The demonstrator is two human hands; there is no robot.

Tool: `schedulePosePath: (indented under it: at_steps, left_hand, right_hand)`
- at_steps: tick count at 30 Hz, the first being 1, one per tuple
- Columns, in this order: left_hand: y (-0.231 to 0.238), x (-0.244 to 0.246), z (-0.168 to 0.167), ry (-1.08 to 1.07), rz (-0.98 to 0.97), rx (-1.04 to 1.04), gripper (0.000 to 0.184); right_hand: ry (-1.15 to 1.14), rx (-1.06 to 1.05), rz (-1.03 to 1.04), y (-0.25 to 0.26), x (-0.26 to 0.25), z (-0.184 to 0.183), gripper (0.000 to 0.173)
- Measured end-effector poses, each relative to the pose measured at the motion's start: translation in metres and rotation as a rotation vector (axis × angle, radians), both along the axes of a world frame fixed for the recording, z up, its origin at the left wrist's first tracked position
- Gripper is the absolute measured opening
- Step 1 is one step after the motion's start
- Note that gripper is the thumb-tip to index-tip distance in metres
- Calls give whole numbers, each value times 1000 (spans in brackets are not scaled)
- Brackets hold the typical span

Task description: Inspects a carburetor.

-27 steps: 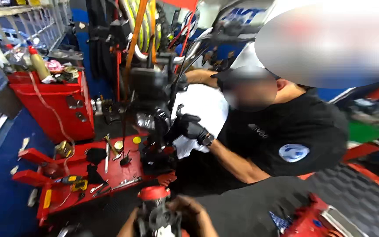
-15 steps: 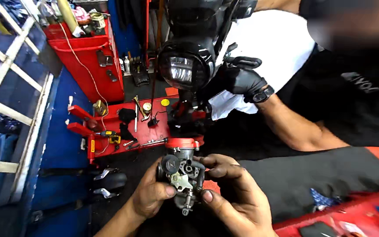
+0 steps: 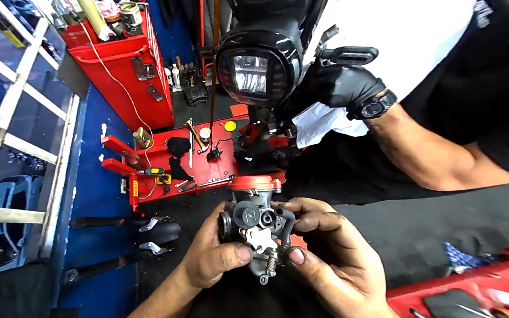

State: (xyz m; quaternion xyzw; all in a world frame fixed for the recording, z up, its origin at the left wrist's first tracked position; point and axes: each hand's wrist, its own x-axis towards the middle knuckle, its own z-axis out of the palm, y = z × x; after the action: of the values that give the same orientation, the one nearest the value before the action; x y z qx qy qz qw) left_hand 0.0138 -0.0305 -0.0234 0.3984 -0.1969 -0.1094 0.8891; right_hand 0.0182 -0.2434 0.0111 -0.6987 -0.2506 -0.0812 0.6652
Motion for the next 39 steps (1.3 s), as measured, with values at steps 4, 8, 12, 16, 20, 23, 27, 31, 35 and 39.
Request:
schedulePosePath:
  at_steps: [4,8,12,16,20,23,27,31,35,39]
  left_hand:
    - [0,0,3,-17,12,41,54]
    - [1,-2,9,8,28,106,60]
    - [1,-2,12,12,36,148,66]
    - [3,-3,13,14,38,150,68]
    - [8,-9,16,2,96,247,72]
    - [15,-17,18,-35,176,381,79]
    - [30,-29,22,-54,224,436,86]
    - [49,-40,23,-80,312,529,116]
    - [72,-51,21,-106,266,438,126]
    - [91,-61,21,-32,214,364,127]
  right_hand:
    - [3,18,4,0,1,0,26]
    - [16,21,6,-2,2,1,25]
    - [35,28,-5,-3,2,1,26]
    - [55,42,3,-2,0,2,26]
    - [86,65,15,2,-2,3,26]
    - [109,120,29,11,-5,6,24]
    - [113,156,49,28,-10,12,21]
    - [85,109,42,46,-16,14,13]
    - [115,179,61,67,-26,5,12]
    - [166,254,114,79,-35,-8,14]
